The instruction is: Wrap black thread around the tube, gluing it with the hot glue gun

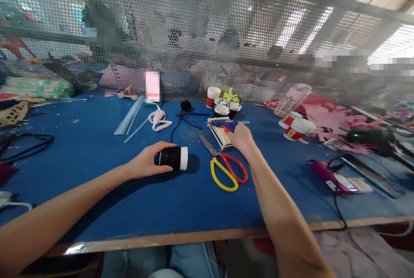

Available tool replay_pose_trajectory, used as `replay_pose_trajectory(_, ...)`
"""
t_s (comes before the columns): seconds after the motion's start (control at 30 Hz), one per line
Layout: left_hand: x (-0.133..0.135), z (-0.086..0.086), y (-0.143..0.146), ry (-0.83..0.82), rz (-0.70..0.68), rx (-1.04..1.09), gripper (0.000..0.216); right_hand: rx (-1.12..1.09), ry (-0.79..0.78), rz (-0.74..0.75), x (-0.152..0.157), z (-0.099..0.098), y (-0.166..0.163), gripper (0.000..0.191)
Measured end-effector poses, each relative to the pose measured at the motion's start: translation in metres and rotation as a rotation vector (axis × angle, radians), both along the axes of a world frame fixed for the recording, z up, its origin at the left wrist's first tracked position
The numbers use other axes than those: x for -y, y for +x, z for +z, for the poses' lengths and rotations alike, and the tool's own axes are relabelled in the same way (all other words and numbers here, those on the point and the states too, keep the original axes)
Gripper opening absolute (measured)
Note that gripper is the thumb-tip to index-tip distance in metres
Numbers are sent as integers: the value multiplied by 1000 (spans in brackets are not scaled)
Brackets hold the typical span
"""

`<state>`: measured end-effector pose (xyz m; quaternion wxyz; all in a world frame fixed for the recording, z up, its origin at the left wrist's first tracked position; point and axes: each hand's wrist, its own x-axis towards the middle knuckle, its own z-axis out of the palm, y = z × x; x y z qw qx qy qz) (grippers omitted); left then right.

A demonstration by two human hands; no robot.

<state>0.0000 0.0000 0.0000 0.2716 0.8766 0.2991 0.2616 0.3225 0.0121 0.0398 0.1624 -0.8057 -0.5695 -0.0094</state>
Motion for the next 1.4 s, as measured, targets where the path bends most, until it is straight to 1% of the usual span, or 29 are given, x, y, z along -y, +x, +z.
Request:
replay_pose_trajectory(0.1,0,1,0,-8,2,0,58,-121,118,-23,8,5,-1,48)
replay_pose_trajectory(0.17,-1,3,-1,-11,1,8,58,-213,153,22,18,12,-6,42)
replay_pose_trajectory(0.23,-1,4,-2,-16,-1,16,58,-354,137,132,33,20,-16,27)
replay_pose_trajectory(0.27,-2,5,-3,-21,-1,16,58,-517,117,227,41,24,-22,20)
replay_pose_trajectory(0.3,-3,6,-3,-27,3,15,58,-644,88,308,50,27,-29,18)
replay_pose_trajectory(0.37,-4,6,-5,-35,3,12,58,-742,5,368,66,31,-44,23)
replay_pose_trajectory(0.43,-6,6,-6,-32,-5,17,57,-735,19,406,77,30,-58,25)
replay_pose_trajectory(0.53,-7,5,-7,-20,-21,9,58,-744,19,488,84,23,-74,29)
replay_pose_trajectory(0.63,-10,5,-8,-30,-11,-15,58,-694,-4,533,84,19,-80,26)
replay_pose_trajectory(0.73,-12,6,-9,-41,2,-16,58,-619,21,543,82,23,-80,20)
replay_pose_trajectory(0.87,-13,8,-10,-37,32,-37,57,-503,-50,542,79,32,-80,22)
replay_pose_trajectory(0.93,-13,9,-10,-39,43,-49,57,-462,-36,530,79,32,-81,25)
replay_pose_trajectory(1.0,-13,10,-10,-40,39,-54,57,-451,-30,515,80,28,-82,27)
replay_pose_trajectory(1.1,-14,10,-10,-29,23,-51,57,-437,-73,465,83,17,-82,30)
replay_pose_trajectory(1.23,-14,9,-9,-16,20,-51,57,-370,-86,416,88,7,-79,33)
replay_pose_trajectory(1.33,-14,8,-9,3,24,-53,57,-338,-91,429,91,6,-79,36)
replay_pose_trajectory(1.4,-14,9,-9,8,21,-53,56,-328,-89,457,92,6,-80,35)
